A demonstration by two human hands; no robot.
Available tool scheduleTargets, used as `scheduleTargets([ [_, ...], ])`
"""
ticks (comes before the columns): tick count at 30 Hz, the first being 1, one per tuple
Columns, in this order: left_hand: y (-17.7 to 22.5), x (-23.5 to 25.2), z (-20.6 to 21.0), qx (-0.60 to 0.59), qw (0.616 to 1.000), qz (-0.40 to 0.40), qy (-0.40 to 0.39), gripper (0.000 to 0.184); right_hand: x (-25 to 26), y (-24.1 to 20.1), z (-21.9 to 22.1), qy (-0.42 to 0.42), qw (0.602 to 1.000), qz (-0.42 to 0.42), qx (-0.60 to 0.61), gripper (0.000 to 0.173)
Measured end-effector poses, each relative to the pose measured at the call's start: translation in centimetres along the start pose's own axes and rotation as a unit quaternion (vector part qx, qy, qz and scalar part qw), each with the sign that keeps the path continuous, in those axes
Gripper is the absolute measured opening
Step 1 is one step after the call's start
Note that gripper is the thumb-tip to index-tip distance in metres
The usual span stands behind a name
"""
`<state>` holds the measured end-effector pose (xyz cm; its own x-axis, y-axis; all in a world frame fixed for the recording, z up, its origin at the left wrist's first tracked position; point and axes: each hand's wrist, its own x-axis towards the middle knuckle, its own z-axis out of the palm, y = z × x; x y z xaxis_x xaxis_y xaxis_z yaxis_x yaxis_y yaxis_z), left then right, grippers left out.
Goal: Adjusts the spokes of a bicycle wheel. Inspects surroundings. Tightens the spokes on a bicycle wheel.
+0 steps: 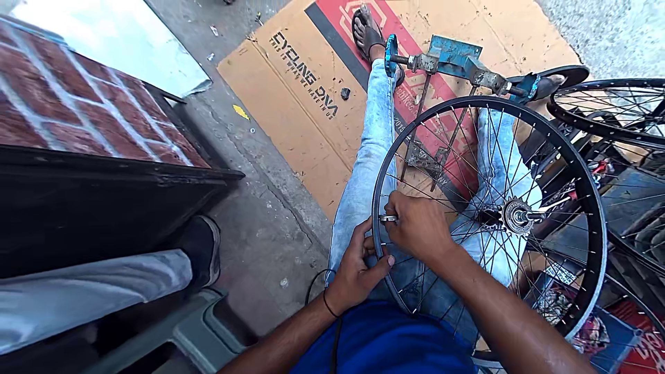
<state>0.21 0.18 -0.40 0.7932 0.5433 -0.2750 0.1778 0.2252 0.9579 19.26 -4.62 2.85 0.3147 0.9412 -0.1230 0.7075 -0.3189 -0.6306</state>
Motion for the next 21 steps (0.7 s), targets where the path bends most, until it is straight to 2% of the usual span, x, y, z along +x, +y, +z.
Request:
scheduleTargets([
  [3, 0.0, -0.1, -0.1, 0.008, 1.0, 0.016, 0.001, 0.078, -0.1, 2.4, -1.7, -0.132, 0.983, -0.002, 0.127, 0.026],
  [6, 0.1, -0.4, 0.4, 0.01, 1.0, 0.027, -0.003, 0.079, -0.2, 3.3, -2.5, -0.155, 0.966, -0.032, 0.204, 0.022],
  [9, 0.0, -0.5, 0.4, 0.016, 1.0, 0.024, -0.003, 0.08, 0.9, 3.9, -2.2, -0.212, 0.929, 0.025, 0.303, 0.019],
  [10, -0.1, -0.6, 0.2, 0.021, 0.999, 0.026, -0.004, 0.08, 1.1, 3.9, -2.1, -0.214, 0.923, 0.035, 0.317, 0.017],
  [12, -0.2, -0.8, 0.1, 0.024, 0.999, 0.027, -0.004, 0.079, 0.2, 3.1, -1.8, -0.165, 0.94, 0.026, 0.299, 0.013],
  [14, -0.3, -0.7, 0.0, 0.023, 0.999, 0.026, -0.005, 0.078, -0.8, 2.7, -1.2, -0.099, 0.967, 0.001, 0.236, 0.01],
  [17, -0.5, -0.5, 0.0, 0.019, 1.0, 0.014, -0.005, 0.078, -1.5, 2.8, 0.0, -0.032, 0.987, -0.048, 0.147, 0.011],
  [19, -0.5, -0.3, 0.0, 0.019, 1.0, 0.011, -0.004, 0.079, -1.4, 3.0, 0.2, -0.022, 0.988, -0.069, 0.134, 0.011],
  [21, -0.4, -0.5, -0.1, 0.024, 1.0, 0.013, -0.002, 0.079, -0.7, 3.2, -0.6, -0.074, 0.981, -0.06, 0.172, 0.011],
])
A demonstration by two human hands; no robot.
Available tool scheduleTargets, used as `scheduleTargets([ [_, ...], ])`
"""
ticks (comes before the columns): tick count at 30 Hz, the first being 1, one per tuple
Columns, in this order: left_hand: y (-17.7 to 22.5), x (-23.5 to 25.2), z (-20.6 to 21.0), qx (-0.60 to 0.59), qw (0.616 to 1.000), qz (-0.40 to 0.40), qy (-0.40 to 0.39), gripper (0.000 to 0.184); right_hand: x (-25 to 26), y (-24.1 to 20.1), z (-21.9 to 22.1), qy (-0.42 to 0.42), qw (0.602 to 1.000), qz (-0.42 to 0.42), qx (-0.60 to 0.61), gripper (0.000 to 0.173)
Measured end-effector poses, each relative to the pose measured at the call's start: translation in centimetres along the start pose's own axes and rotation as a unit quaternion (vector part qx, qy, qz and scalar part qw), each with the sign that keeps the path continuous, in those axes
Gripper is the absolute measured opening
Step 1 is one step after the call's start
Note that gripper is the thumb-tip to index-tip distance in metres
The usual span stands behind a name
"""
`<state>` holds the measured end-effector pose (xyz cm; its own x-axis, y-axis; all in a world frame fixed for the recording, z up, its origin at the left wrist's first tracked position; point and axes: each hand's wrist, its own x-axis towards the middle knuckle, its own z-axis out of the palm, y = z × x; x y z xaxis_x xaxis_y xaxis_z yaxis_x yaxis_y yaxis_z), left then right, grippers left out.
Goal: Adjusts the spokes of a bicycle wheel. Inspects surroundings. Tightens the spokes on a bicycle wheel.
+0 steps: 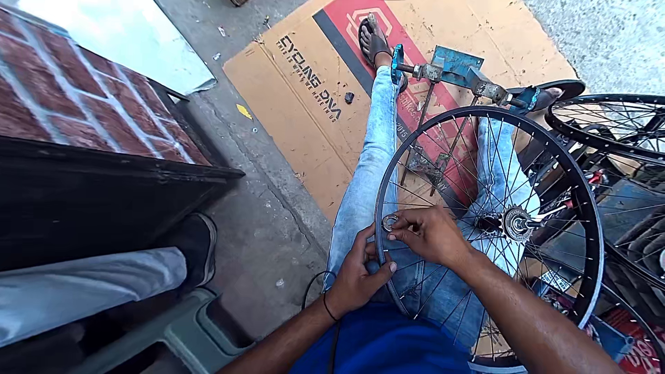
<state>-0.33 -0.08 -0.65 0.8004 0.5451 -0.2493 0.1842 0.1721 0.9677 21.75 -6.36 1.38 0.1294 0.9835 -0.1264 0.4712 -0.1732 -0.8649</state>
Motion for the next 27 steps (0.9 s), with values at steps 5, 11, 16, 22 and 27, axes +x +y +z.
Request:
scheduleTargets([
  [5, 0.3, -0.2, 0.5, -0.009, 1.0, 0.022, -0.005, 0.08, 2.0, 0.3, -2.8, -0.153, 0.978, 0.073, 0.123, 0.014],
  [11, 0.1, -0.3, 0.3, -0.007, 1.0, 0.017, 0.003, 0.08, 2.7, -1.5, -2.3, -0.125, 0.964, 0.189, 0.139, 0.042],
  [16, -0.1, -0.3, 0.2, -0.004, 1.0, 0.012, 0.002, 0.08, 3.4, -1.6, -2.8, -0.167, 0.965, 0.185, 0.087, 0.047],
  [22, -0.2, -0.4, 0.2, 0.027, 0.999, 0.029, 0.01, 0.082, 4.6, -1.8, -3.7, -0.244, 0.959, 0.146, 0.023, 0.045],
  [27, -0.3, -0.1, -0.1, 0.034, 0.999, 0.033, 0.018, 0.083, 2.7, -2.5, -1.3, -0.107, 0.986, 0.097, -0.08, 0.027],
])
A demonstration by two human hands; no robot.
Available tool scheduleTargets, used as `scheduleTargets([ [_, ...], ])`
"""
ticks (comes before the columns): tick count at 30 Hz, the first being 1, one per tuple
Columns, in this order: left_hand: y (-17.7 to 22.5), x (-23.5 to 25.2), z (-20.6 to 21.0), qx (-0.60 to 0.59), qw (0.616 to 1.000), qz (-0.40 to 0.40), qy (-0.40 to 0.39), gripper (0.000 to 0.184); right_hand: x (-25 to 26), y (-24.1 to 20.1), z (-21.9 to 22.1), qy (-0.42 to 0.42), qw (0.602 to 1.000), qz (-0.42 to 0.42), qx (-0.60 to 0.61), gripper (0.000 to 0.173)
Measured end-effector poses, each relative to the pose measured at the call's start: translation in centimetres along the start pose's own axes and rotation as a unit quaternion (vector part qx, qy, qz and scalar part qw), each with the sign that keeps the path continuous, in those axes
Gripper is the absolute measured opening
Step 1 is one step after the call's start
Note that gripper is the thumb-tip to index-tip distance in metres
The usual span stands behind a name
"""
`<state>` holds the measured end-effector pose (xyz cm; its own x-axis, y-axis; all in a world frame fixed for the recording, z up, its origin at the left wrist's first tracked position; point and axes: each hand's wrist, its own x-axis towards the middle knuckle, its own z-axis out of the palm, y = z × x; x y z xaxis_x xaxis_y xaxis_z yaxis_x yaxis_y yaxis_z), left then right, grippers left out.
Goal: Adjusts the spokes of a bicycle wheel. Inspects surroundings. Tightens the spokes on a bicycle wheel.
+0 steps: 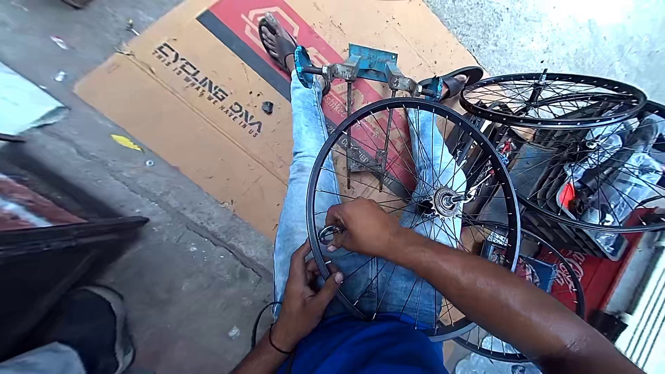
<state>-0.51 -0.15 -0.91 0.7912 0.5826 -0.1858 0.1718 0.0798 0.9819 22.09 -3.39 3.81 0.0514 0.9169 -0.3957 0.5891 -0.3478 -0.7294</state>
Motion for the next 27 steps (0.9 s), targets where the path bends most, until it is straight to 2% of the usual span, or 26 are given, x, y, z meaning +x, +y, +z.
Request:
scheduleTargets([
  [3, 0.0, 0.4, -0.1, -0.004, 1.0, -0.008, -0.003, 0.084, -0.7, -0.7, 2.0, 0.06, 0.994, 0.025, -0.085, 0.026],
  [6, 0.1, 0.5, 0.0, -0.008, 1.0, -0.011, -0.008, 0.083, -0.1, -1.9, 2.3, 0.038, 0.987, 0.068, -0.141, 0.04],
  [9, 0.4, -0.1, 0.0, -0.018, 0.999, -0.015, -0.023, 0.082, 0.4, -2.4, 2.3, -0.016, 0.985, 0.078, -0.155, 0.023],
  [11, 0.6, -0.1, 0.2, -0.015, 1.0, -0.014, -0.023, 0.083, 0.7, -1.6, 1.2, -0.071, 0.991, 0.07, -0.093, 0.02],
  [13, 0.8, -0.3, 0.6, -0.011, 1.0, -0.005, -0.023, 0.083, 0.6, -0.4, -0.6, -0.146, 0.988, 0.039, 0.035, 0.024],
  [15, 1.1, -0.3, 0.8, -0.017, 0.999, 0.004, -0.03, 0.082, 0.1, 0.7, -1.6, -0.19, 0.966, 0.015, 0.174, 0.038],
  [17, 1.2, -0.4, 0.8, -0.02, 0.999, 0.002, -0.034, 0.083, -0.2, 1.1, -2.2, -0.219, 0.937, 0.034, 0.271, 0.04],
  [21, 1.0, -0.3, 0.5, -0.002, 0.999, 0.002, -0.038, 0.081, 0.9, 1.1, -3.5, -0.289, 0.907, 0.096, 0.291, 0.04],
  [23, 0.6, -0.5, 0.4, -0.002, 0.999, -0.003, -0.036, 0.081, 1.5, 0.7, -3.5, -0.306, 0.902, 0.123, 0.278, 0.033],
  [27, 0.6, -0.4, 0.3, -0.002, 0.999, -0.026, -0.037, 0.08, 1.5, 0.7, -2.6, -0.259, 0.919, 0.125, 0.269, 0.019],
])
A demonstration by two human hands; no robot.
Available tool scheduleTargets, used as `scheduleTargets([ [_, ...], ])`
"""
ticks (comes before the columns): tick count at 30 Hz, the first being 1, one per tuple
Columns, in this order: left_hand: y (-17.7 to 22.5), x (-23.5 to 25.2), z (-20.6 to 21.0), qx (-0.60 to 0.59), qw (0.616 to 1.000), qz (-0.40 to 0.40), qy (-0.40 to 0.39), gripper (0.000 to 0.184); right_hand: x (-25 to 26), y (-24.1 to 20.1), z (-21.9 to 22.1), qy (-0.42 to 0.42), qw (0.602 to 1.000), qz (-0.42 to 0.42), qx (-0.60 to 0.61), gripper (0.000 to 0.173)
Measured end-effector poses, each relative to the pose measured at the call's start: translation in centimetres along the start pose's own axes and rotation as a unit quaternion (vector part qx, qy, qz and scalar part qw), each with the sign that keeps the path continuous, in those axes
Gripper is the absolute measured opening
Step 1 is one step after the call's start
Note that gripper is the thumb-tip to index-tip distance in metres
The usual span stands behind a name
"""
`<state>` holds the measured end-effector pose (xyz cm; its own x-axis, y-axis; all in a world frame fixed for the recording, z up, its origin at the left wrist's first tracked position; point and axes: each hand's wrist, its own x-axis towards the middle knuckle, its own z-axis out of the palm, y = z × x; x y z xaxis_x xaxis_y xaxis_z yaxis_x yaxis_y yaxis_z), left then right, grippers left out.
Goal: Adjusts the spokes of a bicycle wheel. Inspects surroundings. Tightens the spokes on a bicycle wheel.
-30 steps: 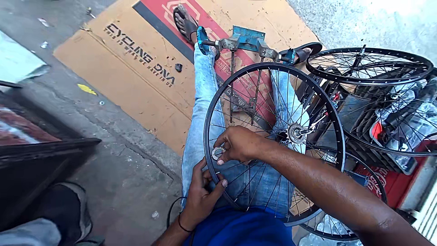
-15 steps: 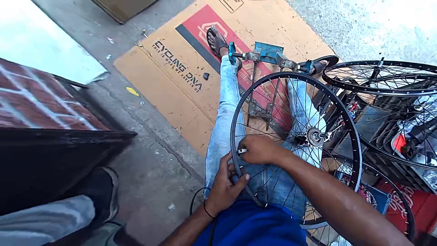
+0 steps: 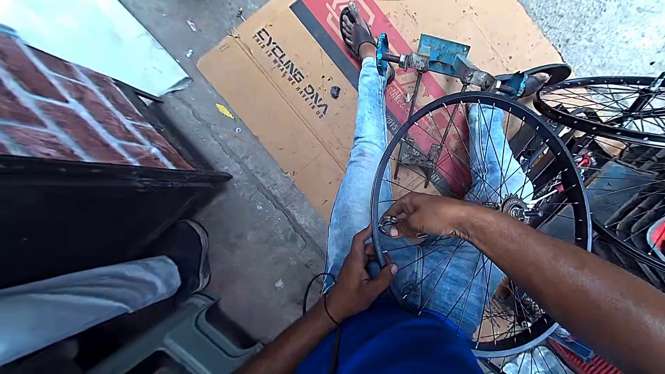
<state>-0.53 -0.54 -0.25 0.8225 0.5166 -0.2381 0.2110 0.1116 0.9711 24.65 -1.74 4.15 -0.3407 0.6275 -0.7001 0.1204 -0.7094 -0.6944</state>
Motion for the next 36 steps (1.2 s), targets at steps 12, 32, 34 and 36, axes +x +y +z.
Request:
scheduleTargets([
  [12, -0.2, 0.3, -0.3, -0.011, 1.0, -0.01, -0.006, 0.081, 1.1, 3.8, 5.9, 0.422, 0.829, -0.21, -0.3, 0.004],
  [32, 0.4, 2.0, 0.7, -0.003, 0.993, 0.046, 0.113, 0.051, -0.5, 4.7, 3.5, 0.361, 0.714, -0.295, -0.523, 0.021],
  [34, 0.6, 2.3, 1.2, 0.006, 0.993, 0.03, 0.115, 0.068, -0.3, 4.5, 2.0, 0.343, 0.715, -0.311, -0.524, 0.022],
  [36, 0.8, 2.6, 1.3, 0.0, 0.993, 0.018, 0.113, 0.085, -0.6, 4.5, 1.8, 0.335, 0.707, -0.336, -0.525, 0.02],
])
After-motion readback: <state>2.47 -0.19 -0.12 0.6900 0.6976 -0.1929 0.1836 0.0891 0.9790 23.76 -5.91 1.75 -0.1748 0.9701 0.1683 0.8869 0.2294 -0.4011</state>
